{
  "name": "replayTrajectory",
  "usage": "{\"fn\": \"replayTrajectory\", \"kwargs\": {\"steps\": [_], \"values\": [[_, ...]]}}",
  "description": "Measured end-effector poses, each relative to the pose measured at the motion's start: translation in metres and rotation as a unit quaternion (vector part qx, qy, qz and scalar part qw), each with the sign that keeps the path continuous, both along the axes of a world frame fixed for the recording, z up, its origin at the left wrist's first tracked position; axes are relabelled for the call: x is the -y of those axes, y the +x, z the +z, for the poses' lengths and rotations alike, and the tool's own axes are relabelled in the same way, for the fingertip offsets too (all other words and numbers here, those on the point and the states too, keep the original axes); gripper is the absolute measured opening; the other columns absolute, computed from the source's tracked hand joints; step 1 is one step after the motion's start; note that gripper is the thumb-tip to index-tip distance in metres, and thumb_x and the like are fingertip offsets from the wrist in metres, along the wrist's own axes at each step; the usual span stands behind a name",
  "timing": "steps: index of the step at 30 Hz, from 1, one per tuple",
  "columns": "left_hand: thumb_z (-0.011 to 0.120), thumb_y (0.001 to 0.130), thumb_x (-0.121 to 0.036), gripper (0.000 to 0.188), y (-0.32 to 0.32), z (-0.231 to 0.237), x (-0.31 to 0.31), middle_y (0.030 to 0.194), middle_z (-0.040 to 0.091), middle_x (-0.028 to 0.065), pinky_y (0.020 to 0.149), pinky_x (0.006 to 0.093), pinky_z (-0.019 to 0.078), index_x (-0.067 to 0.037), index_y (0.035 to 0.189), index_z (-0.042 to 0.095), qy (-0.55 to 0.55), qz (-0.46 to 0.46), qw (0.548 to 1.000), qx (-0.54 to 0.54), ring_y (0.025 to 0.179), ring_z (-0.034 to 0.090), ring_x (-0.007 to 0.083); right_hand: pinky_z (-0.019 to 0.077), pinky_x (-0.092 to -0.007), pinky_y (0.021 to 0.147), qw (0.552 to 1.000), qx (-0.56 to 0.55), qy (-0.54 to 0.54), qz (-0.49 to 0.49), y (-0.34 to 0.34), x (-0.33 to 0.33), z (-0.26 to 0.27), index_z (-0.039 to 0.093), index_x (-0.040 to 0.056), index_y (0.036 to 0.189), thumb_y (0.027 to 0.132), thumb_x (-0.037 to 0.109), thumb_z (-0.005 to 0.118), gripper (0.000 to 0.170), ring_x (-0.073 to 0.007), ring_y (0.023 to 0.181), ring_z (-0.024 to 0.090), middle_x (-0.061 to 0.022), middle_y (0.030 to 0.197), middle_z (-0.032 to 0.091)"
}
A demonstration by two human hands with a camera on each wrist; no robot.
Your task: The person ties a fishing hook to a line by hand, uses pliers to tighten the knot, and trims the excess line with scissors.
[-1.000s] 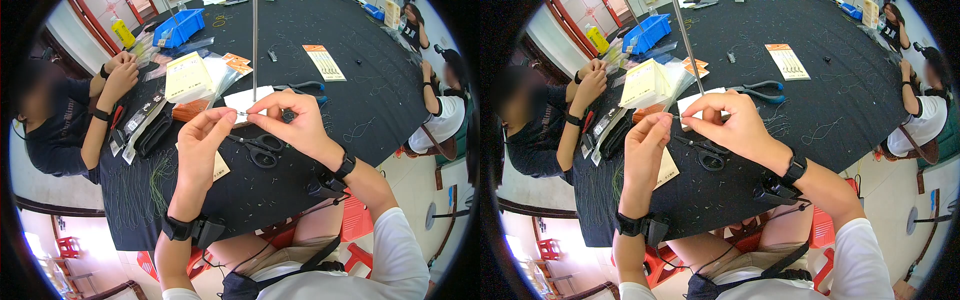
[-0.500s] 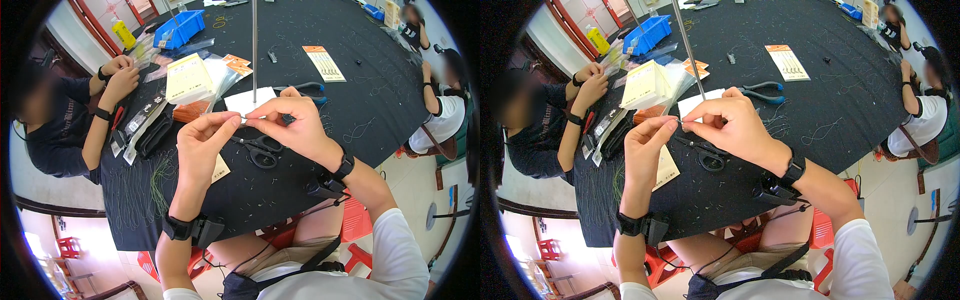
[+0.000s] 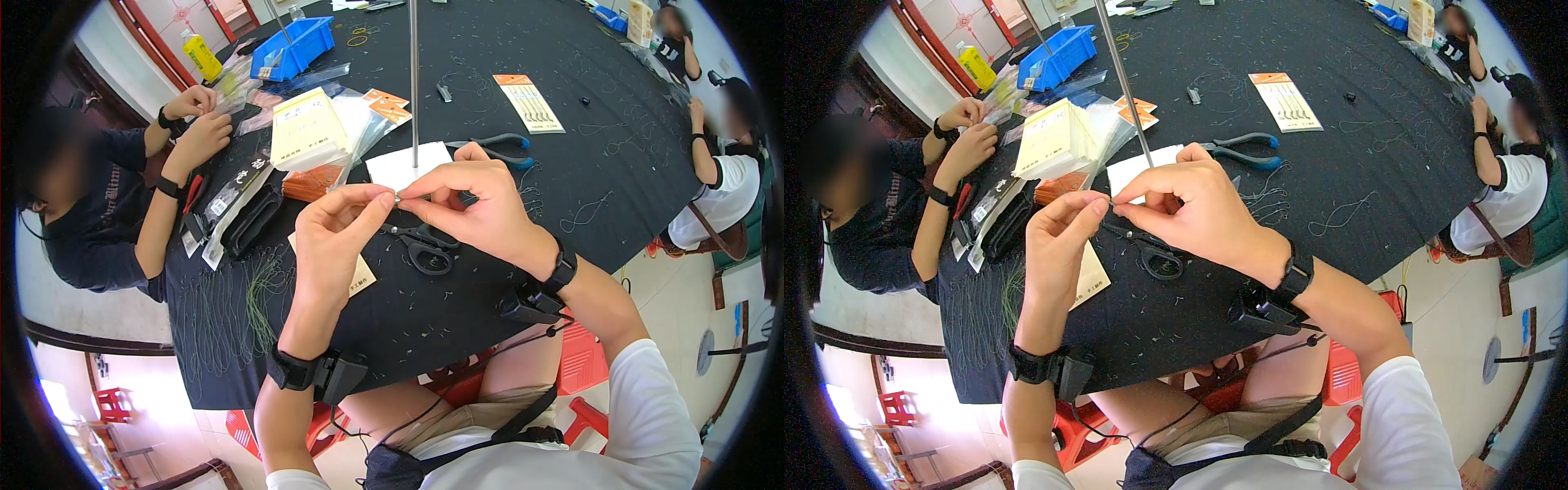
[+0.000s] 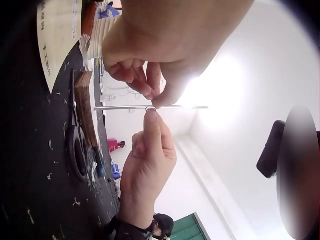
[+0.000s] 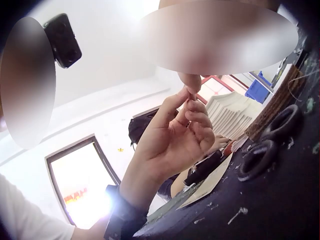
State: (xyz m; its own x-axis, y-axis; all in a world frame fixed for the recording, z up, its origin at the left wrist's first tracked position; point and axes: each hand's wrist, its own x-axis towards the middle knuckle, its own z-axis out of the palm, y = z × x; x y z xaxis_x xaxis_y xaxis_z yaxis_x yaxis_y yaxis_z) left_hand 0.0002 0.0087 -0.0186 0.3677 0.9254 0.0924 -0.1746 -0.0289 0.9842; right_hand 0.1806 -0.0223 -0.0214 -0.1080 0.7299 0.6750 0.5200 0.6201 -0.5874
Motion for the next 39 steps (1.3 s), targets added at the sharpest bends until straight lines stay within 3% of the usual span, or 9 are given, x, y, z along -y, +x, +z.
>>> {"fn": "replayTrajectory", "kwargs": {"steps": [2,4,15,17,21,30,33,39], "values": [[0.064,0.081,-0.003,0.014,0.0009,-0.0005,-0.0002,0.089,0.064,0.0078,0.077,0.0220,0.0462,0.004,0.093,0.063,-0.004,-0.002,1.000,0.003,0.083,0.060,0.0105,0.0280,-0.0262,0.063,1.000,-0.005,-0.004,0.001,-0.0007,0.0002,-0.0004,0.067,0.0153,0.077,0.071,0.014,0.073,0.009,-0.0066,0.042,0.041,0.0059,0.047,0.048],[0.062,0.082,-0.006,0.014,0.0018,0.0004,0.0009,0.078,0.058,-0.0010,0.064,0.0177,0.0379,0.003,0.093,0.061,-0.026,-0.005,0.999,0.023,0.067,0.046,0.0046,0.0279,-0.0261,0.063,1.000,-0.001,-0.007,0.004,-0.0002,0.0003,0.0010,0.066,0.0153,0.078,0.071,0.014,0.073,0.010,-0.0064,0.042,0.040,0.0065,0.047,0.047],[0.060,0.083,-0.005,0.013,0.0034,0.0024,0.0045,0.081,0.058,0.0006,0.066,0.0176,0.0402,0.003,0.093,0.061,-0.050,-0.011,0.997,0.066,0.068,0.048,0.0051,0.0268,-0.0257,0.063,1.000,0.021,0.021,0.007,0.0004,0.0026,0.0027,0.061,0.0157,0.079,0.073,0.013,0.071,0.012,-0.0055,0.041,0.037,0.0088,0.046,0.044],[0.064,0.082,-0.007,0.016,0.0007,-0.0002,0.0027,0.089,0.063,0.0051,0.078,0.0218,0.0429,0.003,0.094,0.062,-0.054,-0.026,0.996,0.069,0.084,0.057,0.0092,0.0266,-0.0256,0.063,1.000,0.019,0.022,0.009,-0.0002,0.0026,0.0032,0.061,0.0156,0.078,0.073,0.012,0.070,0.012,-0.0054,0.041,0.037,0.0087,0.046,0.043],[0.064,0.081,-0.006,0.015,0.0004,-0.0003,0.0026,0.089,0.063,0.0054,0.079,0.0222,0.0428,0.002,0.094,0.061,-0.062,-0.039,0.995,0.069,0.085,0.057,0.0098,0.0260,-0.0255,0.062,1.000,0.013,0.014,0.013,-0.0005,0.0039,0.0052,0.060,0.0152,0.077,0.072,0.011,0.070,0.012,-0.0054,0.039,0.036,0.0084,0.044,0.042],[0.061,0.083,-0.010,0.013,0.0005,-0.0026,-0.0008,0.089,0.063,0.0038,0.068,0.0191,0.0390,0.000,0.092,0.063,-0.070,-0.029,0.994,0.075,0.073,0.050,0.0051,0.0269,-0.0256,0.062,1.000,0.007,0.019,0.008,-0.0002,0.0038,0.0050,0.058,0.0146,0.076,0.069,0.007,0.068,0.014,-0.0056,0.039,0.035,0.0084,0.044,0.041],[0.055,0.088,-0.012,0.013,0.0024,0.0020,0.0014,0.080,0.055,0.0007,0.067,0.0196,0.0388,0.000,0.091,0.060,-0.057,-0.015,0.996,0.067,0.071,0.047,0.0057,0.0273,-0.0255,0.063,1.000,0.010,0.016,0.002,-0.0002,0.0038,0.0047,0.058,0.0147,0.075,0.070,0.007,0.067,0.013,-0.0053,0.040,0.035,0.0086,0.044,0.041],[0.052,0.089,-0.018,0.015,-0.0003,-0.0035,-0.0020,0.080,0.055,0.0007,0.067,0.0211,0.0387,-0.004,0.085,0.056,-0.083,-0.040,0.990,0.104,0.070,0.047,0.0076,0.0278,-0.0254,0.065,1.000,-0.002,0.002,-0.006,-0.0003,0.0044,0.0057,0.058,0.0148,0.075,0.071,0.008,0.066,0.012,-0.0054,0.041,0.036,0.0090,0.045,0.042]]}}
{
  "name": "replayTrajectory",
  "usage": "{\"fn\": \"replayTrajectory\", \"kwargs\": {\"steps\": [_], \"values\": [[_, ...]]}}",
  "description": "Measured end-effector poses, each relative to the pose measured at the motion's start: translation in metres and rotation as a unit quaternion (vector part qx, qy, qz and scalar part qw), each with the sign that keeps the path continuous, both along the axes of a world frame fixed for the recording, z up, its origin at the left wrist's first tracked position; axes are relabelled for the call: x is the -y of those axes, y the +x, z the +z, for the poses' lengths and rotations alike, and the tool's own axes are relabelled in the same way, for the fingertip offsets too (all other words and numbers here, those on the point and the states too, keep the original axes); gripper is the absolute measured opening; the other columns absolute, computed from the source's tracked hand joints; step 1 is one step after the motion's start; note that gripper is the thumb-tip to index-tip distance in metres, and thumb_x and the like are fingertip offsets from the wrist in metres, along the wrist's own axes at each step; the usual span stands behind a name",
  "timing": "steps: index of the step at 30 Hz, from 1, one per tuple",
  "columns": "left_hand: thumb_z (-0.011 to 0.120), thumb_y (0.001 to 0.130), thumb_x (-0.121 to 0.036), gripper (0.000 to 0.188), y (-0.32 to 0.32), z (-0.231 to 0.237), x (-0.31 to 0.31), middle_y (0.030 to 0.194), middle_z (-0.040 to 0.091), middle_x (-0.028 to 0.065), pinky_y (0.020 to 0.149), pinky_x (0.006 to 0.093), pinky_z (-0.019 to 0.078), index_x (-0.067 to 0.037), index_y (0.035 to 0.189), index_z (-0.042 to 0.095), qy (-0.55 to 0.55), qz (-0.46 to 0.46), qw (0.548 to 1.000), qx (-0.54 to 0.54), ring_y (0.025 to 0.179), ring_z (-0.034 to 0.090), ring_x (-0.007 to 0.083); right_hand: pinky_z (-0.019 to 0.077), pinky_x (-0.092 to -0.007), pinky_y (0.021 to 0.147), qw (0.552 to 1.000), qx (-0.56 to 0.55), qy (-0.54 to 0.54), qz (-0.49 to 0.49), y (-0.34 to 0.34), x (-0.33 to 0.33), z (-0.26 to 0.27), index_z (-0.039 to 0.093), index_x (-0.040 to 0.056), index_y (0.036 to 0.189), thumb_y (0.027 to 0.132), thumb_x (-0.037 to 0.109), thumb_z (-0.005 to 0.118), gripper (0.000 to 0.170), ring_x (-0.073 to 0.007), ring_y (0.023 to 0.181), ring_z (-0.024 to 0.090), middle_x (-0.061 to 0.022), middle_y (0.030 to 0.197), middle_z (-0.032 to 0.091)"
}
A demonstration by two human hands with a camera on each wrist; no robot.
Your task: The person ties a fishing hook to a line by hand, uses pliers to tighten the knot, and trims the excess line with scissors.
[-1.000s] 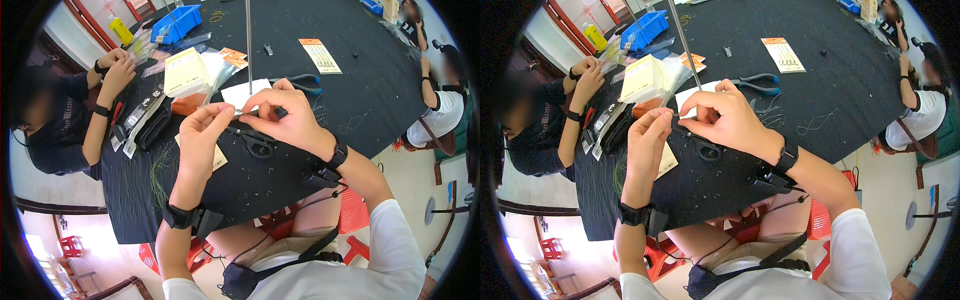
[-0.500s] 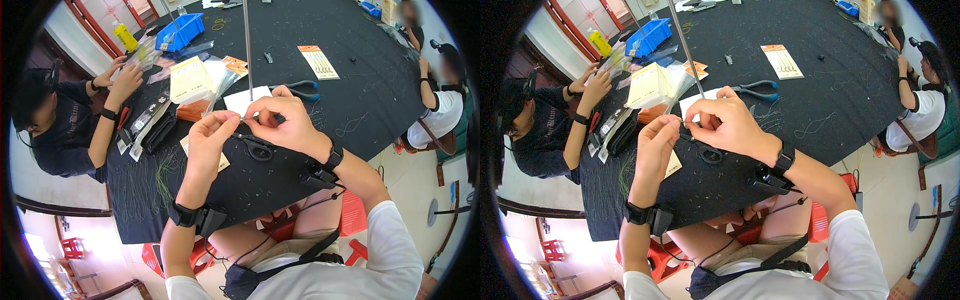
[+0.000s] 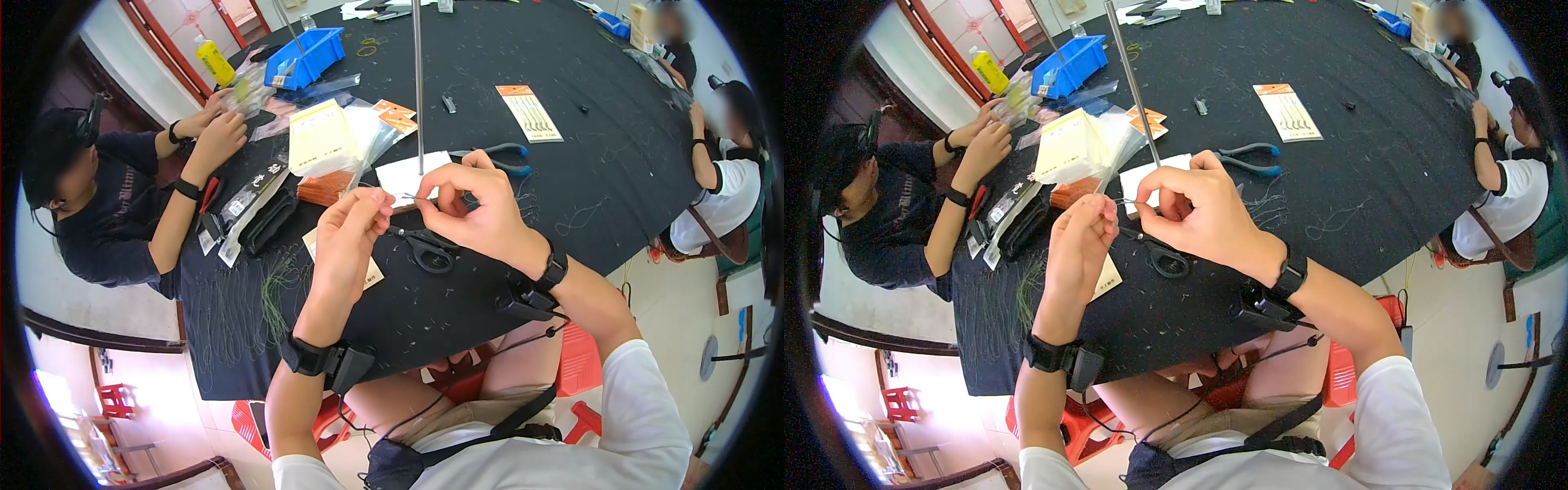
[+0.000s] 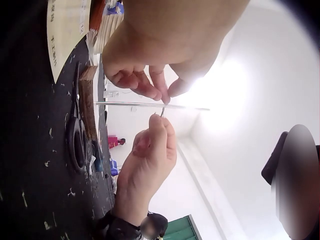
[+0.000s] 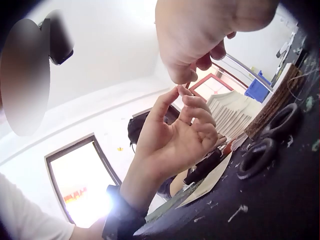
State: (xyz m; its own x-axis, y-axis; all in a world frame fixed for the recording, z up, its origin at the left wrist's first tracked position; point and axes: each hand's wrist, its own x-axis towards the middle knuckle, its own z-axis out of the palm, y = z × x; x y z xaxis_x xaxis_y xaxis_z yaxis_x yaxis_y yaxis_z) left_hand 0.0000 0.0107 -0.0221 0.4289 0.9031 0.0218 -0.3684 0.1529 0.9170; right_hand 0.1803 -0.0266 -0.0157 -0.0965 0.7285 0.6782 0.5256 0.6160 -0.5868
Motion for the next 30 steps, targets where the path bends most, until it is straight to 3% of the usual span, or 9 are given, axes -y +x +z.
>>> {"fn": "replayTrajectory", "kwargs": {"steps": [6,10,12,13,16,17,21,24,30], "values": [[0.050,0.088,-0.024,0.013,-0.004,-0.001,-0.002,0.097,0.053,0.0041,0.077,0.0259,0.0364,-0.011,0.087,0.051,0.003,-0.073,0.992,0.103,0.087,0.047,0.0123,0.0281,-0.0255,0.064,1.000,0.019,0.001,0.010,0.000,0.000,0.002,0.058,0.0144,0.075,0.069,0.007,0.067,0.013,-0.0056,0.040,0.036,0.0089,0.044,0.042],[0.051,0.085,-0.027,0.014,-0.005,0.003,-0.001,0.117,0.049,0.0098,0.082,0.0276,0.0346,-0.014,0.086,0.051,0.030,-0.031,0.993,0.111,0.103,0.046,0.0166,0.0281,-0.0252,0.063,1.000,0.029,-0.007,0.009,-0.001,0.002,0.003,0.058,0.0144,0.073,0.068,0.007,0.068,0.013,-0.0056,0.040,0.036,0.0089,0.044,0.042],[0.051,0.084,-0.031,0.018,-0.004,0.011,0.002,0.135,0.038,0.0167,0.087,0.0287,0.0347,-0.014,0.089,0.053,0.038,-0.046,0.986,0.155,0.118,0.041,0.0205,0.0283,-0.0250,0.063,0.998,0.045,-0.011,0.030,-0.001,0.002,0.004,0.057,0.0144,0.071,0.068,0.008,0.068,0.013,-0.0057,0.039,0.036,0.0089,0.044,0.042],[0.049,0.084,-0.032,0.028,-0.009,0.005,-0.002,0.144,0.023,0.0200,0.093,0.0305,0.0333,-0.016,0.106,0.056,0.059,-0.096,0.978,0.176,0.126,0.035,0.0238,0.0283,-0.0250,0.063,0.998,0.045,-0.008,0.033,-0.001,0.003,0.004,0.057,0.0144,0.071,0.068,0.008,0.068,0.013,-0.0057,0.039,0.036,0.0089,0.044,0.042],[0.048,0.084,-0.032,0.045,-0.008,0.010,0.000,0.144,0.024,0.0196,0.096,0.0325,0.0318,-0.019,0.127,0.048,0.036,-0.098,0.973,0.208,0.127,0.034,0.0247,0.0312,-0.0252,0.063,0.991,0.058,-0.034,0.116,-0.004,0.006,0.003,0.057,0.0145,0.069,0.067,0.008,0.068,0.013,-0.0070,0.039,0.038,0.0087,0.044,0.043],[0.047,0.084,-0.032,0.058,-0.009,0.014,0.001,0.144,0.023,0.0198,0.096,0.0324,0.0324,-0.023,0.139,0.030,0.038,-0.091,0.974,0.203,0.126,0.034,0.0252,0.0326,-0.0251,0.063,0.985,0.065,-0.044,0.150,-0.006,0.007,0.002,0.057,0.0145,0.070,0.067,0.008,0.068,0.014,-0.0079,0.040,0.038,0.0086,0.044,0.043],[0.048,0.084,-0.032,0.069,-0.012,0.023,-0.005,0.142,0.025,0.0213,0.095,0.0311,0.0347,-0.026,0.144,0.014,0.073,-0.050,0.978,0.187,0.125,0.036,0.0248,0.0353,-0.0243,0.062,0.975,0.069,-0.065,0.202,-0.010,0.009,0.000,0.056,0.0146,0.070,0.066,0.008,0.068,0.014,-0.0090,0.040,0.040,0.0086,0.045,0.044],[0.049,0.084,-0.033,0.071,-0.009,0.021,-0.004,0.142,0.026,0.0206,0.095,0.0306,0.0342,-0.026,0.144,0.011,0.112,-0.087,0.978,0.154,0.124,0.036,0.0247,0.0350,-0.0240,0.063,0.978,0.056,-0.070,0.190,-0.010,0.012,0.002,0.056,0.0144,0.070,0.066,0.008,0.068,0.014,-0.0083,0.040,0.041,0.0087,0.045,0.045],[0.048,0.086,-0.036,0.052,-0.013,0.006,-0.006,0.136,0.035,0.0218,0.094,0.0320,0.0345,-0.015,0.133,0.039,0.098,-0.092,0.985,0.106,0.118,0.041,0.0262,0.0349,-0.0239,0.063,0.982,0.051,-0.079,0.163,-0.008,0.010,0.002,0.056,0.0145,0.072,0.066,0.008,0.068,0.014,-0.0079,0.041,0.042,0.0087,0.045,0.045]]}}
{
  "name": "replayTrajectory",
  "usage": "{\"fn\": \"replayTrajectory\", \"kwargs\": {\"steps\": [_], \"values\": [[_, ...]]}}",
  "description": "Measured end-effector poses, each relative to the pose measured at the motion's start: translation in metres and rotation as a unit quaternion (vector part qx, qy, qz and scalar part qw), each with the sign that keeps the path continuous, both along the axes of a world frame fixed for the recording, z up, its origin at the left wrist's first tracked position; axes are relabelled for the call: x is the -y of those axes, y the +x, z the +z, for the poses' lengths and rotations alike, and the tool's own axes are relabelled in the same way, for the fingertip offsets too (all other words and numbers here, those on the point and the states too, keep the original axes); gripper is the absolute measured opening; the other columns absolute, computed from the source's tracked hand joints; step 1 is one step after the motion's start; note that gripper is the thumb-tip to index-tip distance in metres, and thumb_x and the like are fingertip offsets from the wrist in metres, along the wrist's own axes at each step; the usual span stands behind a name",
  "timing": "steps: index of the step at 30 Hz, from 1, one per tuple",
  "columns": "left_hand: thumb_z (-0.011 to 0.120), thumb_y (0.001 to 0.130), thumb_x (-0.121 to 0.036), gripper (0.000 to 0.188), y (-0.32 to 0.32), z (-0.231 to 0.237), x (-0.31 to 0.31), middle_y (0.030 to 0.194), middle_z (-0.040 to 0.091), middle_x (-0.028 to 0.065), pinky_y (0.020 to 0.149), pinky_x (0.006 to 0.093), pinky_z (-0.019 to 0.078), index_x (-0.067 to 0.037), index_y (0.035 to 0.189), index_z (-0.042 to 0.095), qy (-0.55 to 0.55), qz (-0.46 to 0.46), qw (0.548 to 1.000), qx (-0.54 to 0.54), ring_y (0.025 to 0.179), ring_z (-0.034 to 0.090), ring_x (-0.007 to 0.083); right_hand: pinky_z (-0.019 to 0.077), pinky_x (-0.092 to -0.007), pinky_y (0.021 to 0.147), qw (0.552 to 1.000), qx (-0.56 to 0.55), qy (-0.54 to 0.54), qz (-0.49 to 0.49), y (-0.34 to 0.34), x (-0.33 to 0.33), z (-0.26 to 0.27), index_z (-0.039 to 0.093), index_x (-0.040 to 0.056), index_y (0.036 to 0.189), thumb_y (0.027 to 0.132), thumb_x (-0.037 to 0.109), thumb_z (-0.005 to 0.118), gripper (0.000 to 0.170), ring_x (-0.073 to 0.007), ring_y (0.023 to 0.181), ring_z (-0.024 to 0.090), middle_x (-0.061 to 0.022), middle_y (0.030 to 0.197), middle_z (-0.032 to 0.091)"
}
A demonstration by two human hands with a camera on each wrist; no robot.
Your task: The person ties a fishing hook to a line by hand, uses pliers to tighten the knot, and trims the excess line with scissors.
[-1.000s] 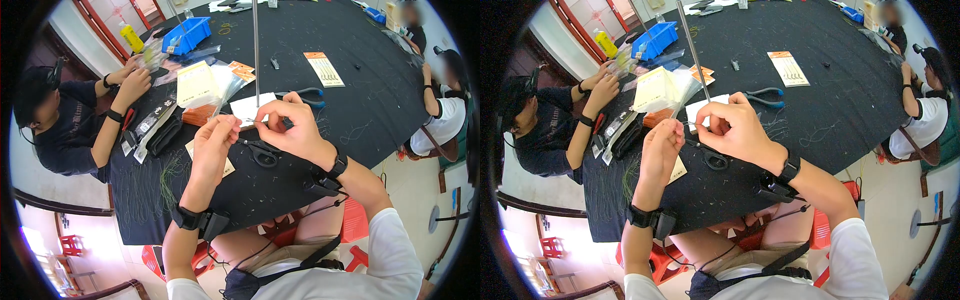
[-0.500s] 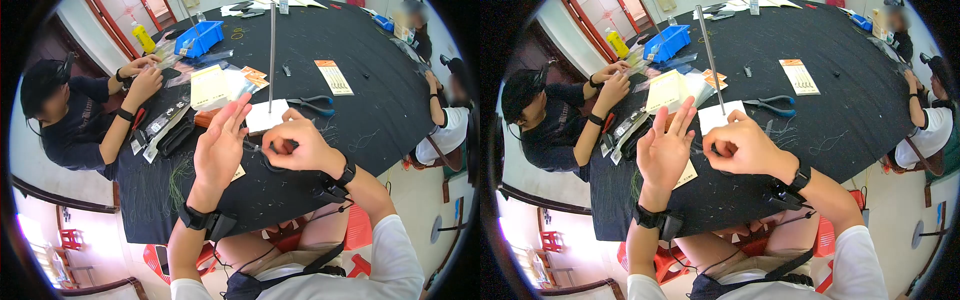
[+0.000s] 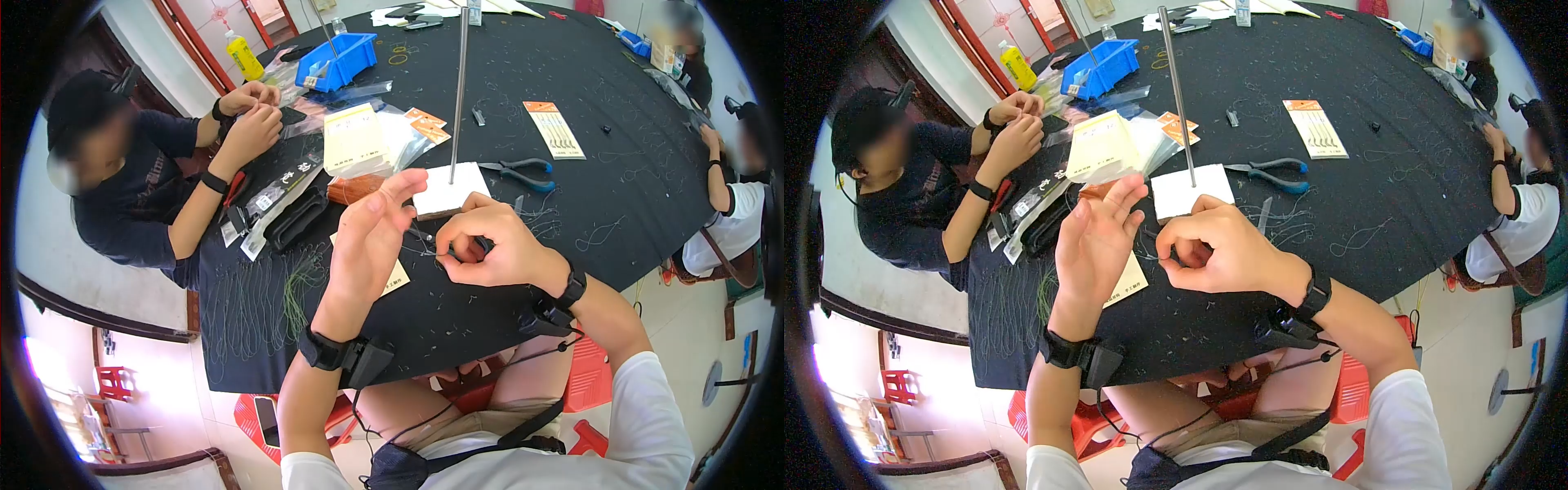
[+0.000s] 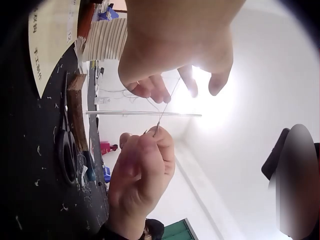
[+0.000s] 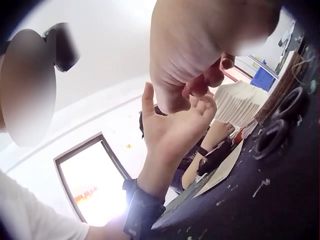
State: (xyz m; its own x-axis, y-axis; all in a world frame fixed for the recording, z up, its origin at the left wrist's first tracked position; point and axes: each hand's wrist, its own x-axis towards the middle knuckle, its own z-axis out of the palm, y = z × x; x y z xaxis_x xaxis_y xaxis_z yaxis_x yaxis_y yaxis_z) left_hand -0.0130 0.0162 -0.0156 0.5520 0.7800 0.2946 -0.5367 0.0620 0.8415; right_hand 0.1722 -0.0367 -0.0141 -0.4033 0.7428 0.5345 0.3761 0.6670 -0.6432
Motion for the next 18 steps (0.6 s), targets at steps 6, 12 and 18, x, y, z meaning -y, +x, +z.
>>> {"fn": "replayTrajectory", "kwargs": {"steps": [6,12,18], "values": [[0.045,0.087,-0.037,0.054,0.000,0.009,0.002,0.132,0.040,0.0216,0.095,0.0323,0.0337,-0.016,0.136,0.035,-0.064,-0.047,0.992,0.095,0.118,0.042,0.0262,0.0358,-0.0251,0.062,0.996,0.054,-0.032,0.063,-0.001,0.000,-0.002,0.056,0.0143,0.072,0.067,0.010,0.067,0.013,-0.0092,0.043,0.044,0.0077,0.046,0.046],[0.043,0.087,-0.034,0.066,0.000,0.018,0.000,0.132,0.038,0.0239,0.093,0.0314,0.0377,-0.020,0.144,0.012,-0.033,-0.001,0.995,0.090,0.115,0.046,0.0279,0.0364,-0.0256,0.062,0.993,0.048,-0.060,0.087,-0.001,0.001,0.000,0.056,0.0139,0.072,0.068,0.011,0.067,0.012,-0.0093,0.045,0.046,0.0073,0.046,0.046],[0.044,0.087,-0.029,0.065,0.002,0.019,0.003,0.132,0.038,0.0241,0.092,0.0321,0.0390,-0.018,0.143,0.014,-0.043,0.019,0.992,0.117,0.113,0.048,0.0255,0.0371,-0.0239,0.064,0.998,0.008,-0.033,0.055,0.000,-0.002,-0.003,0.057,0.0127,0.073,0.069,0.009,0.067,0.011,-0.0083,0.043,0.045,0.0071,0.047,0.048]]}}
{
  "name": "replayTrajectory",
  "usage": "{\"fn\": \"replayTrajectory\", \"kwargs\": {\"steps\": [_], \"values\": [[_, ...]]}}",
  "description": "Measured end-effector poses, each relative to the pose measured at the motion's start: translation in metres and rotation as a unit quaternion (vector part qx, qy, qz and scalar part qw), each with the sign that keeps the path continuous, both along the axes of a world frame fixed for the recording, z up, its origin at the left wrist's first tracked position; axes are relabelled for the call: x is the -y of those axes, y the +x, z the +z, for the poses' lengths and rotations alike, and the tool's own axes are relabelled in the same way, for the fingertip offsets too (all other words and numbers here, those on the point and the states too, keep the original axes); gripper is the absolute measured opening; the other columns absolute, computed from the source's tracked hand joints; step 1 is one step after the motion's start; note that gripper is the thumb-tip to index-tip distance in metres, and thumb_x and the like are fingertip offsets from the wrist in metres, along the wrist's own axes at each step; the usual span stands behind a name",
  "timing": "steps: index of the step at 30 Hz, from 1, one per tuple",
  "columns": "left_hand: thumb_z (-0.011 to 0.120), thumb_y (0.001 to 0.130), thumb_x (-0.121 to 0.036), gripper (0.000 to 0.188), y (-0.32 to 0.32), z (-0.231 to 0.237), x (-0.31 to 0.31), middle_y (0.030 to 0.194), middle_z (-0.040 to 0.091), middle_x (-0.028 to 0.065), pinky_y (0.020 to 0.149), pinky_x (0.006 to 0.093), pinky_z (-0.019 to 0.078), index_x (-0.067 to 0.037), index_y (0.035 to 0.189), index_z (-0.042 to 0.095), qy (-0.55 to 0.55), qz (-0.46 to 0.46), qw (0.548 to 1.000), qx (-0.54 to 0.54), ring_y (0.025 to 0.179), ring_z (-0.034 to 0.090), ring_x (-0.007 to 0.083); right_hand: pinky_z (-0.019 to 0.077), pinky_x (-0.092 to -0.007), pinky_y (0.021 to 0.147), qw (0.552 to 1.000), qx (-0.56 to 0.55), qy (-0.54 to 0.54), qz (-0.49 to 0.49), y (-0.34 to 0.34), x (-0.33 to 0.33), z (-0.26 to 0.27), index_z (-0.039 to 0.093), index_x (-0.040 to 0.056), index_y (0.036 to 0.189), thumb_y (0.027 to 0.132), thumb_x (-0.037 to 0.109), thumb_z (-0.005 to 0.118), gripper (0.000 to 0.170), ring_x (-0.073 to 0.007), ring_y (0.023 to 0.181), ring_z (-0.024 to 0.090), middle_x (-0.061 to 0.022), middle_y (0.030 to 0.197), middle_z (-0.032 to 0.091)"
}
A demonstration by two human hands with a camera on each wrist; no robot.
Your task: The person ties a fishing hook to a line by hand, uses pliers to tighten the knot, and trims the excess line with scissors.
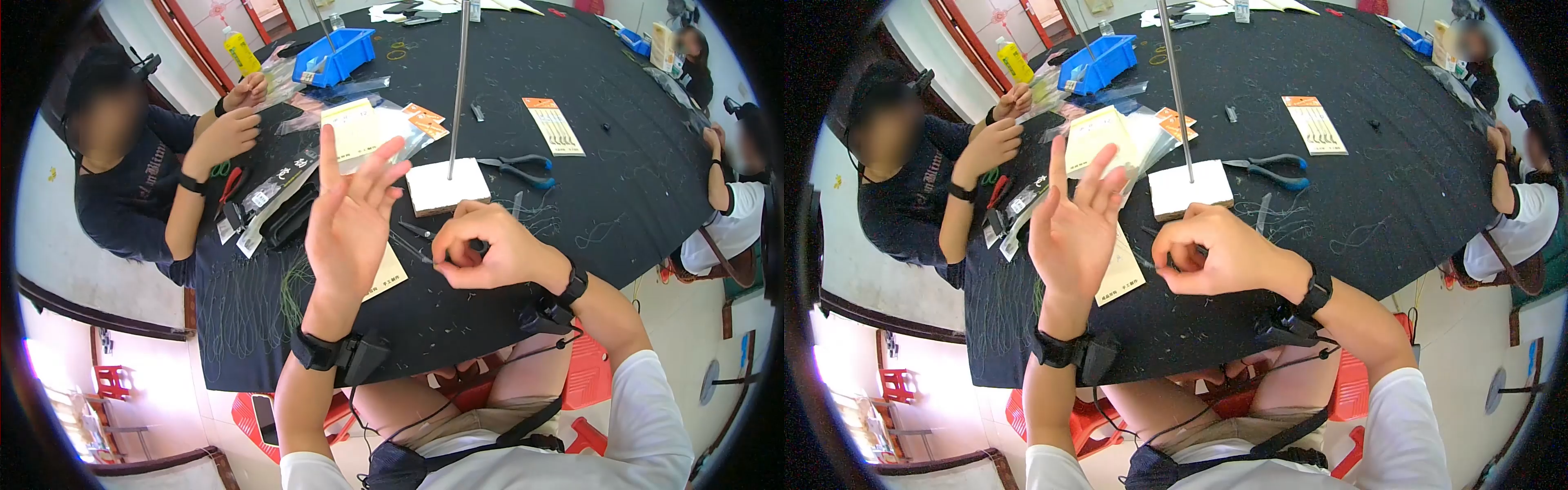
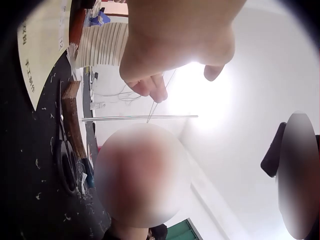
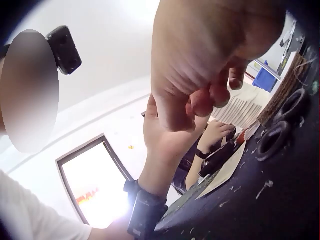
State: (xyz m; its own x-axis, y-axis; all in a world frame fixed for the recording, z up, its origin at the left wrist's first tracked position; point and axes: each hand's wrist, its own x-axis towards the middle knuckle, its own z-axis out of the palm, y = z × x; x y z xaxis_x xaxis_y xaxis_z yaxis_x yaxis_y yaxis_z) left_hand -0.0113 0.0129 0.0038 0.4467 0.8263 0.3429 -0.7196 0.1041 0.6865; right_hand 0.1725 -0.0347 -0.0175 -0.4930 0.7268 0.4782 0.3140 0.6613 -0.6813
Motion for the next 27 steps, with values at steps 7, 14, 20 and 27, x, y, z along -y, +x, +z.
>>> {"fn": "replayTrajectory", "kwargs": {"steps": [7,14,20,27], "values": [[0.039,0.089,-0.024,0.060,-0.011,-0.014,-0.013,0.118,0.053,0.0178,0.094,0.0315,0.0329,-0.008,0.142,0.016,-0.060,-0.021,0.995,0.080,0.102,0.052,0.0216,0.0352,-0.0191,0.048,0.986,-0.122,-0.100,-0.049,0.010,-0.008,0.002,0.059,0.0051,0.074,0.069,0.004,0.067,0.010,-0.0024,0.047,0.044,0.0041,0.051,0.050],[0.041,0.091,-0.018,0.053,-0.007,-0.012,-0.013,0.095,0.061,0.0066,0.086,0.0283,0.0406,0.005,0.136,0.024,-0.076,0.010,0.995,0.062,0.080,0.055,0.0148,0.0327,-0.0176,0.048,0.976,-0.171,-0.124,-0.053,0.015,-0.012,0.002,0.058,0.0040,0.073,0.070,0.003,0.066,0.009,-0.0004,0.048,0.042,0.0051,0.052,0.049],[0.048,0.087,-0.009,0.047,-0.004,-0.001,-0.004,0.070,0.051,-0.0027,0.067,0.0203,0.0347,0.003,0.131,0.037,0.052,0.063,0.986,-0.148,0.060,0.041,0.0047,0.0318,-0.0180,0.048,0.985,-0.137,-0.061,-0.079,0.022,-0.014,0.007,0.060,0.0054,0.075,0.070,0.002,0.066,0.009,-0.0001,0.048,0.040,0.0060,0.050,0.046],[0.062,0.079,-0.003,0.038,0.002,-0.004,0.000,0.077,0.058,-0.0019,0.053,0.0152,0.0305,-0.003,0.117,0.057,0.178,0.148,0.894,-0.384,0.056,0.034,-0.0007,0.0324,-0.0181,0.048,0.983,-0.145,-0.072,-0.086,0.028,-0.014,0.013,0.060,0.0048,0.077,0.071,0.001,0.064,0.009,-0.0001,0.050,0.040,0.0058,0.051,0.046]]}}
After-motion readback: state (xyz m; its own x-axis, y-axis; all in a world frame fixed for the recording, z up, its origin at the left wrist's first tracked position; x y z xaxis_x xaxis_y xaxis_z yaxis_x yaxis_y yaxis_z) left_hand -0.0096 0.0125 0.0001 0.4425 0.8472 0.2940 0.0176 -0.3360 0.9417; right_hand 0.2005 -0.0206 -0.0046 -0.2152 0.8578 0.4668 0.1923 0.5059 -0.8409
